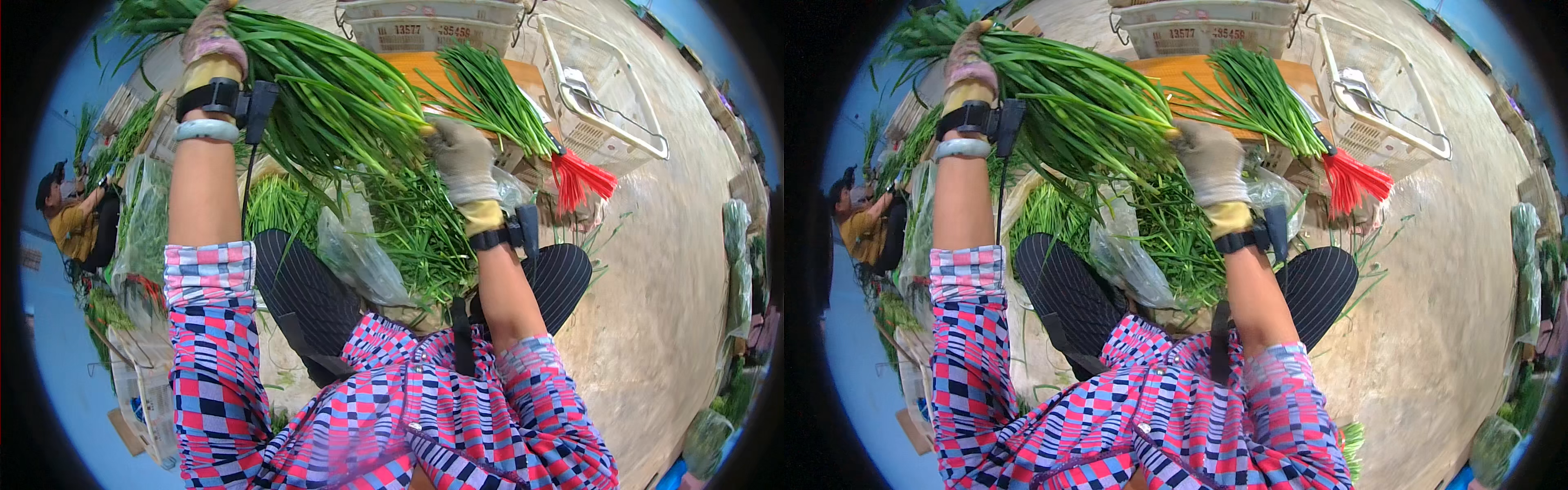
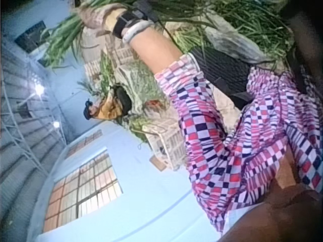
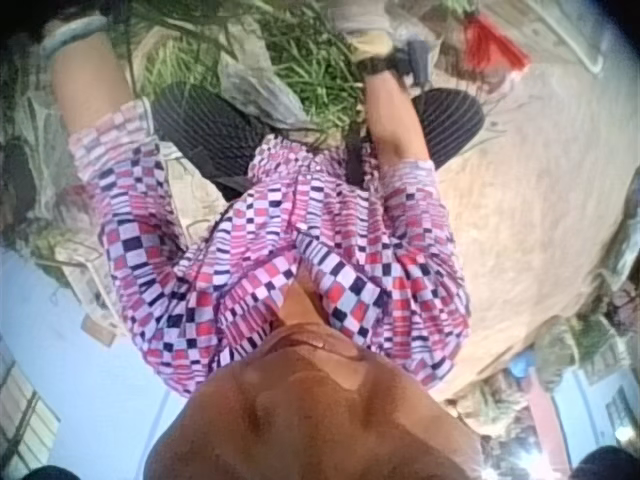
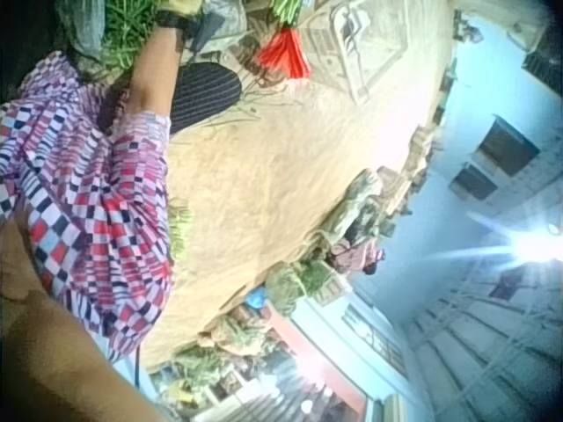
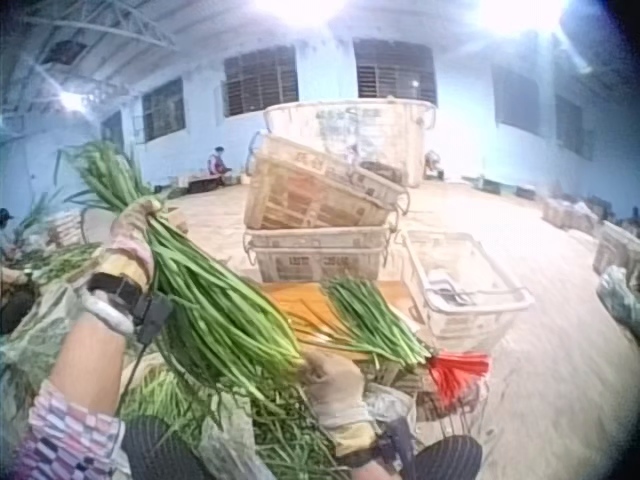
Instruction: The person is sorting and bundling green chives on a board and placing them into bundles.
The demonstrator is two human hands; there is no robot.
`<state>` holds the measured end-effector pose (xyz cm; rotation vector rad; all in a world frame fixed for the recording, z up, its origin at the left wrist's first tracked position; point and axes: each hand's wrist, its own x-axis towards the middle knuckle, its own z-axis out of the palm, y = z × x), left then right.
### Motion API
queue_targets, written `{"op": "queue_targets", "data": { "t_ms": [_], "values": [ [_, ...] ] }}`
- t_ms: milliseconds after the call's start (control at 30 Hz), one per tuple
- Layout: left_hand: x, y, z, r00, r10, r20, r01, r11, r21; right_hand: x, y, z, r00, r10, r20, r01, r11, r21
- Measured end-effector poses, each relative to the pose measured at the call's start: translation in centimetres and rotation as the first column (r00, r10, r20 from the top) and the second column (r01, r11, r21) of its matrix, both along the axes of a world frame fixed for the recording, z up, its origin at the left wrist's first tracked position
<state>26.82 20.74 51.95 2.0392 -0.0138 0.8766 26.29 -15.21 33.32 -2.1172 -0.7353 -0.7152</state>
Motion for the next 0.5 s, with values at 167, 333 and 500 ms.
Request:
{"op": "queue_targets", "data": {
  "t_ms": [167, 333, 500],
  "values": [
    [-1.7, 2.1, -0.2, 0.569, 0.778, -0.267, -0.372, 0.533, 0.76, -2.1, -3.3, -1.4, 0.978, -0.071, -0.198, 0.049, 0.992, -0.115],
    [-0.8, 10.7, -4.4, 0.345, 0.935, 0.078, -0.241, 0.008, 0.971, -2.7, -4.7, -7.3, 0.69, -0.343, -0.637, -0.214, 0.744, -0.633],
    [-5.1, 3.4, -1.1, 0.819, 0.549, -0.169, -0.55, 0.834, 0.044, -4.1, -4.2, -4.2, 0.589, -0.369, -0.719, -0.142, 0.828, -0.542]
  ]
}}
